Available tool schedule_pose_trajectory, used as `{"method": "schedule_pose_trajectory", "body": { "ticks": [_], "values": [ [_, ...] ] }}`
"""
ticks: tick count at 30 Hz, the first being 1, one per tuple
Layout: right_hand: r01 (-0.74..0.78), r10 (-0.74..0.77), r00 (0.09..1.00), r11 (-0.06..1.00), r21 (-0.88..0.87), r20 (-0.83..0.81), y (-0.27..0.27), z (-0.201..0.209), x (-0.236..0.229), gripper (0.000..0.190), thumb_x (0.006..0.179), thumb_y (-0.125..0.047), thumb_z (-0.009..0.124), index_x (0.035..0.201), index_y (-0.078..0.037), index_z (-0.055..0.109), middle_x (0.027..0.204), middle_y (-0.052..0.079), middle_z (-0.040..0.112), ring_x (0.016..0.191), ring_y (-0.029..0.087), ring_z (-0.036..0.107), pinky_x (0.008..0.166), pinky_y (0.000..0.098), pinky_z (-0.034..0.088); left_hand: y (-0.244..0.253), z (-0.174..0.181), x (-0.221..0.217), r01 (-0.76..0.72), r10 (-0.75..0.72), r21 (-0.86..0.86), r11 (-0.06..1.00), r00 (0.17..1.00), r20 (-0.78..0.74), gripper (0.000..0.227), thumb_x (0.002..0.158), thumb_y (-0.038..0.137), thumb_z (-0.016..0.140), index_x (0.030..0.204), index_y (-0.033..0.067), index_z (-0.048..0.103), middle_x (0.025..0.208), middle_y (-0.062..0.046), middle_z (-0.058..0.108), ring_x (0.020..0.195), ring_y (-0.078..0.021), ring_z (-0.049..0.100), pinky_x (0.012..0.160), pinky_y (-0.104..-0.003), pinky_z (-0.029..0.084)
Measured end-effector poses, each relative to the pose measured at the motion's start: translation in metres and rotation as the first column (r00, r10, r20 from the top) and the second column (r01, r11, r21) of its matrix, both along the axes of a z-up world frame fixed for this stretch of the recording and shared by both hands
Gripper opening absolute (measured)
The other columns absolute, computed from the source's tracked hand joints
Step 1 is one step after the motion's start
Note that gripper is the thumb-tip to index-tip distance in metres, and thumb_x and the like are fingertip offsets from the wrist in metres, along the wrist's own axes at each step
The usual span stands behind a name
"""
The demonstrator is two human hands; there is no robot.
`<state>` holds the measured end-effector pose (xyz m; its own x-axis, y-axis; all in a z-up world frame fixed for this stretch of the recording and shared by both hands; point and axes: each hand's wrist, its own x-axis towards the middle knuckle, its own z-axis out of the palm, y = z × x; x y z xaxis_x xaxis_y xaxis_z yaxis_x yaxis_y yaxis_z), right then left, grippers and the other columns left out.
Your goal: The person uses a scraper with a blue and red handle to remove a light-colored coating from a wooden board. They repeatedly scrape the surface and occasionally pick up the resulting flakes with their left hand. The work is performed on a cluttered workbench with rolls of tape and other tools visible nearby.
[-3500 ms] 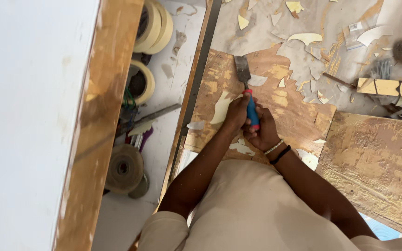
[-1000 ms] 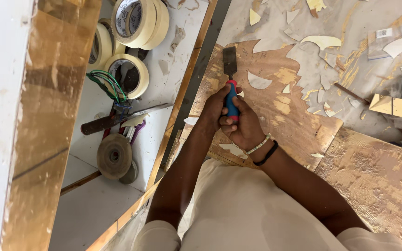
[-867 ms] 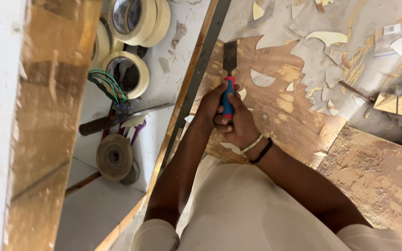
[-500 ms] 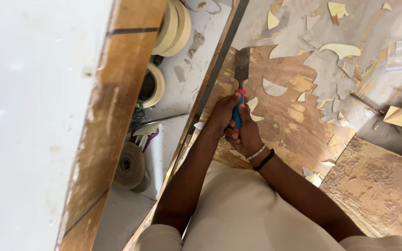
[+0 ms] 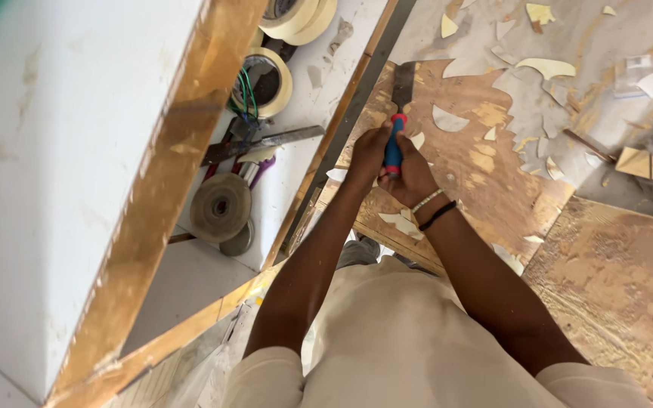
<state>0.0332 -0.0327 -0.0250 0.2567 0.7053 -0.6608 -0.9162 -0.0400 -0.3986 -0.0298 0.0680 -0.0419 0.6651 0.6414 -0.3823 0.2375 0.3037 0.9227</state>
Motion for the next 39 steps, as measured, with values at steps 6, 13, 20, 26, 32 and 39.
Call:
{"method": "schedule_pose_trajectory", "body": {
  "ticks": [6, 13, 20, 26, 32, 39],
  "values": [
    [0.06, -0.062, 0.998, 0.979, 0.193, 0.006, -0.006, -0.044, -0.006, 0.034, 0.107, -0.039, 0.053, 0.1, -0.006, 0.059, 0.083, 0.006, 0.063, 0.07, 0.019, 0.062, 0.064, 0.0317, 0.055, -0.08, 0.031, -0.041, -0.213, 0.104, 0.481, 0.851, 0.964, 0.244, 0.051, 0.103, 0.038, 0.064, 0.134, -0.0013, 0.053, 0.114, -0.012, 0.062, 0.1, -0.0178, 0.059, 0.087, -0.032, 0.052],
    [0.065, -0.062, 0.998, 0.99, 0.128, -0.029, -0.011, -0.016, -0.005, 0.033, 0.106, -0.039, 0.049, 0.104, -0.007, 0.058, 0.088, 0.008, 0.064, 0.077, 0.022, 0.065, 0.072, 0.0369, 0.057, -0.098, 0.069, -0.092, -0.285, 0.053, 0.673, 0.682, 0.938, 0.344, 0.061, 0.112, 0.032, 0.046, 0.157, -0.0049, 0.029, 0.16, -0.027, 0.038, 0.148, -0.036, 0.042, 0.125, -0.048, 0.034],
    [-0.155, 0.119, 0.96, 0.98, 0.128, 0.252, -0.023, 0.012, 0.007, 0.028, 0.104, -0.026, 0.045, 0.121, -0.009, 0.06, 0.121, 0.008, 0.068, 0.105, 0.018, 0.066, 0.094, 0.0325, 0.054, -0.071, 0.067, -0.056, 0.27, -0.114, 0.724, 0.634, 0.96, -0.257, 0.063, 0.085, 0.031, 0.063, 0.143, 0.0071, 0.055, 0.138, -0.019, 0.05, 0.132, -0.0353, 0.049, 0.11, -0.041, 0.04],
    [0.062, -0.172, 0.969, 0.867, 0.495, 0.179, 0.014, 0.009, 0.124, 0.03, 0.105, -0.027, 0.043, 0.124, -0.008, 0.057, 0.121, 0.007, 0.066, 0.106, 0.016, 0.065, 0.095, 0.0323, 0.054, -0.023, 0.117, 0.085, -0.297, -0.451, 0.917, 0.266, 0.802, 0.391, 0.042, 0.108, 0.029, 0.051, 0.138, -0.0009, 0.054, 0.141, -0.019, 0.06, 0.143, -0.0387, 0.05, 0.124, -0.054, 0.035],
    [-0.116, -0.029, 0.934, 0.919, 0.377, 0.357, -0.01, 0.006, 0.109, 0.028, 0.107, -0.028, 0.043, 0.121, -0.006, 0.054, 0.112, 0.009, 0.064, 0.101, 0.02, 0.064, 0.091, 0.0342, 0.055, -0.041, 0.117, 0.065, -0.199, -0.3, 0.869, 0.454, 0.884, 0.359, 0.033, 0.109, 0.023, 0.043, 0.129, 0.0023, 0.059, 0.136, -0.015, 0.063, 0.141, -0.0373, 0.055, 0.121, -0.048, 0.043],
    [-0.057, 0.054, 0.985, 0.998, -0.016, -0.164, 0.008, -0.005, 0.052, 0.031, 0.105, -0.033, 0.041, 0.11, -0.005, 0.053, 0.106, 0.015, 0.067, 0.092, 0.027, 0.066, 0.085, 0.0437, 0.058, -0.071, 0.057, -0.027, -0.155, 0.14, 0.488, 0.859, 0.988, 0.068, 0.057, 0.099, 0.033, 0.068, 0.135, -0.004, 0.044, 0.119, -0.021, 0.055, 0.109, -0.0316, 0.058, 0.096, -0.049, 0.051]
  ]
}}
